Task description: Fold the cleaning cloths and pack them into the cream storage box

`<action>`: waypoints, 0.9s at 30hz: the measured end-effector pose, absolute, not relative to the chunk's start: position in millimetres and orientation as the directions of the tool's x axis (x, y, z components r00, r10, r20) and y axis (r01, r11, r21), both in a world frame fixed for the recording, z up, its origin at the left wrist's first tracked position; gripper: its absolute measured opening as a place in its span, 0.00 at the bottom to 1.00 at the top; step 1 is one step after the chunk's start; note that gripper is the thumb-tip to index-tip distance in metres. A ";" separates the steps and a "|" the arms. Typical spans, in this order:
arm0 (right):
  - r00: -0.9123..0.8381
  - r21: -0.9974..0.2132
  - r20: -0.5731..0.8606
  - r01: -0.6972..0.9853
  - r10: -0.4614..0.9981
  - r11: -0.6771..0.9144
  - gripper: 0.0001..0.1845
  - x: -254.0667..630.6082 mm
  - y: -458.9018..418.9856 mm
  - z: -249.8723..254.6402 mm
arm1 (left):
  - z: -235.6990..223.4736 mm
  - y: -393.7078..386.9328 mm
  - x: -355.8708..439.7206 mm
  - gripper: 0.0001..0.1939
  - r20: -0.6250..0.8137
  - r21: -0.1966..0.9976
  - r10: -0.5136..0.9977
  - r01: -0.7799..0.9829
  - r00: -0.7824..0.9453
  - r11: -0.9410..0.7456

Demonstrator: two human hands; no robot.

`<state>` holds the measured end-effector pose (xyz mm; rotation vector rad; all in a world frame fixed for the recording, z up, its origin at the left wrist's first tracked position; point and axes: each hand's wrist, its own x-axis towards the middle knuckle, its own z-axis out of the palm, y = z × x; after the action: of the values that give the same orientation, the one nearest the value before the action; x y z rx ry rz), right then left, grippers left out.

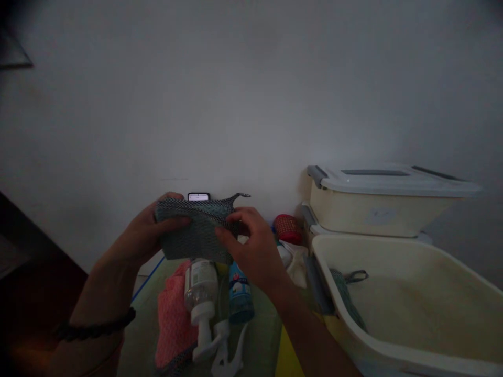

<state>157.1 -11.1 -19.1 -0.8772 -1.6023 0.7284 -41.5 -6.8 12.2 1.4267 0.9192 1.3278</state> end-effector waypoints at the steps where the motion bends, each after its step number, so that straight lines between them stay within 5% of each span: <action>1: -0.094 -0.809 0.550 0.188 0.830 0.558 0.09 157.2 -10.5 -19.8 | 12.5 -7.1 -43.4 0.20 0.301 0.953 0.943 -0.028 0.142 -0.300; 4: -0.066 -0.784 0.574 0.245 0.816 0.571 0.08 158.9 -8.6 -20.4 | 13.3 -6.9 -48.3 0.26 0.346 0.912 0.904 0.138 0.253 -0.387; 9: -0.068 -0.738 0.609 0.317 0.791 0.596 0.06 162.6 -6.9 -19.8 | 10.9 -3.5 -50.8 0.08 0.317 0.847 0.877 0.307 0.362 -0.433; 18: -0.054 -0.776 0.550 0.333 0.833 0.535 0.09 161.9 -11.8 -16.6 | 12.3 -2.7 -46.2 0.14 0.336 0.855 0.889 0.295 0.310 -0.426; 22: -0.061 -0.760 0.577 0.324 0.814 0.564 0.16 162.0 -12.5 -15.8 | 12.6 -2.5 -45.5 0.07 0.326 0.841 0.890 0.333 0.320 -0.427; 27: -0.074 -0.745 0.570 0.373 0.818 0.553 0.10 161.9 -8.3 -18.4 | 10.2 -0.2 -47.8 0.04 0.319 0.809 0.876 0.378 0.362 -0.450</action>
<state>161.9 -8.3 -18.4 -1.0109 -1.6749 0.4988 -47.8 -0.2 10.2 1.9930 1.0836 1.0115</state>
